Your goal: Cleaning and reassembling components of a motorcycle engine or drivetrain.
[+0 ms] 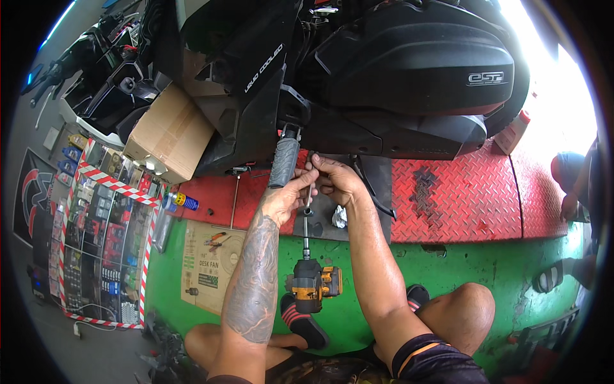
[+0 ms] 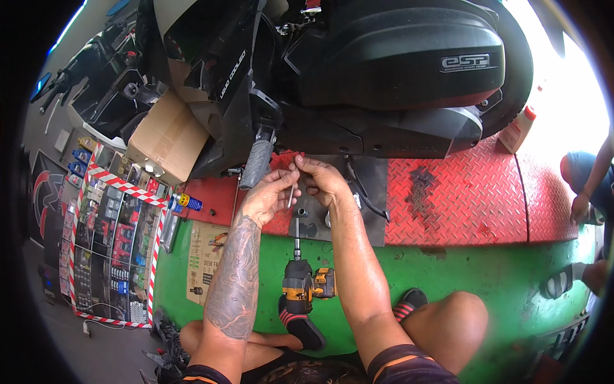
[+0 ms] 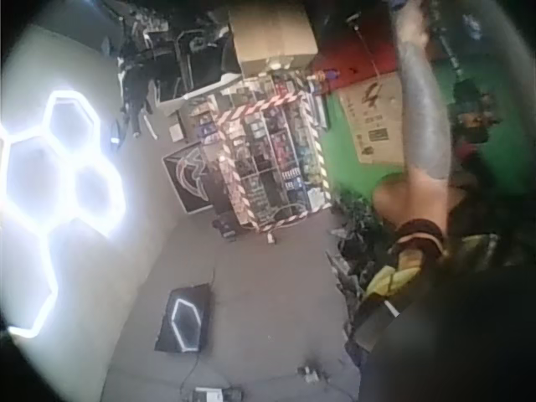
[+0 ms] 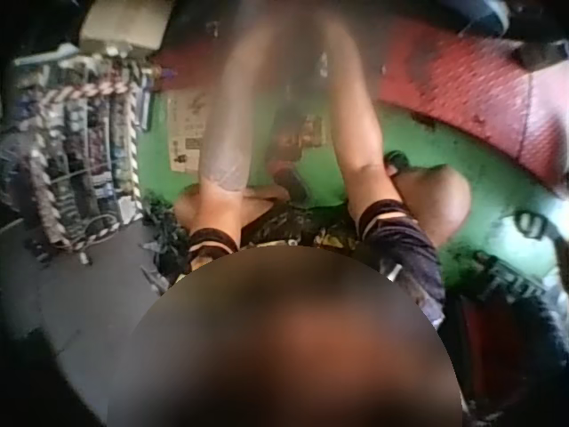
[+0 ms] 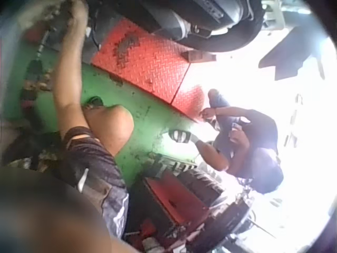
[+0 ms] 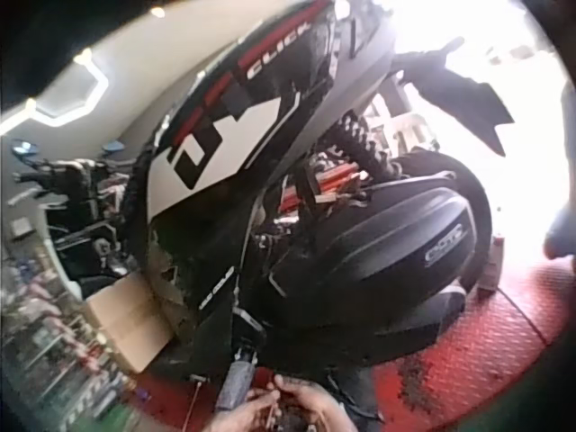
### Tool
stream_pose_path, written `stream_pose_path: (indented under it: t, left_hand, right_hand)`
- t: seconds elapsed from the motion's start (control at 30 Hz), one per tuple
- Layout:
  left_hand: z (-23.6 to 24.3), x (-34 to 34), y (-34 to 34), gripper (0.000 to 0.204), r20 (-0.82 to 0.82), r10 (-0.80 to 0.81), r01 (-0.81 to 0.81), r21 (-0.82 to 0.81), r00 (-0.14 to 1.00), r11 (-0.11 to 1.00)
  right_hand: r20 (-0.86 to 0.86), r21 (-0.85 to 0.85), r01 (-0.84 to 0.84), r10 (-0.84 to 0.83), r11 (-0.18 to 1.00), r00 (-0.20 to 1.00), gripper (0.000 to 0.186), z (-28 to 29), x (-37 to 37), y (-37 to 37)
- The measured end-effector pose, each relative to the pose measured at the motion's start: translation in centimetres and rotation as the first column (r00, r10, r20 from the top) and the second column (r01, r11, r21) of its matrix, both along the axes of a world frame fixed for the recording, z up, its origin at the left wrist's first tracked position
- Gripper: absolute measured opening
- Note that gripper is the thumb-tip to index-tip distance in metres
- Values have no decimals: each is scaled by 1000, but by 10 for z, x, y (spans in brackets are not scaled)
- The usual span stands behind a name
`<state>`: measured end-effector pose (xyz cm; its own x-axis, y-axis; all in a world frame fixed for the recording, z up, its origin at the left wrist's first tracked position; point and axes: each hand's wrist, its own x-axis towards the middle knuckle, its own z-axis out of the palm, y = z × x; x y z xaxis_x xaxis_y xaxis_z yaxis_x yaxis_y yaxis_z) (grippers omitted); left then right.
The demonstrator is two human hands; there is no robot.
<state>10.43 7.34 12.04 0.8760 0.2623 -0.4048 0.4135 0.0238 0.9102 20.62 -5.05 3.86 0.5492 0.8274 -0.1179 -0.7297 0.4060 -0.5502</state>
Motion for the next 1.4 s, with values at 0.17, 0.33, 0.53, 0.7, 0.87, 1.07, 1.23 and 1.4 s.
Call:
stream_pose_path:
  t: [0.17,0.33,0.53,0.7,0.87,1.07,1.23,1.4]
  left_hand:
    - [8,-4,0,25,-66,-80,64,-208,995,976]
    - [1,-1,5,25,17,-107,107,-3,994,994]
    - [-10,-2,2,20,31,7,-9,77,999,997]
    - [-11,-12,-13,18,99,92,-92,2,991,996]
    - [-21,-50,-26,14,146,125,-129,19,981,991]
    - [-26,-93,-23,12,285,88,-178,307,954,935]
    - [-19,-99,-25,11,360,34,-176,371,933,912]
    - [-14,-97,-29,12,391,52,-209,370,919,905]
  right_hand:
    - [-97,5,119,-118,993,988,28,5,-7,2]
    - [6,24,45,-45,999,999,27,3,-4,-1]
    - [96,-8,19,-18,1000,995,30,-3,-4,4]
    - [-151,-147,314,-335,938,930,11,-37,-16,1]
    - [-198,-175,334,-365,926,910,23,-71,-21,-10]
    - [-16,53,263,-262,963,965,26,-51,-23,-14]
    - [-138,298,228,-194,927,971,31,-31,-35,-9]
    - [-149,359,210,-166,909,975,30,-25,-43,-2]
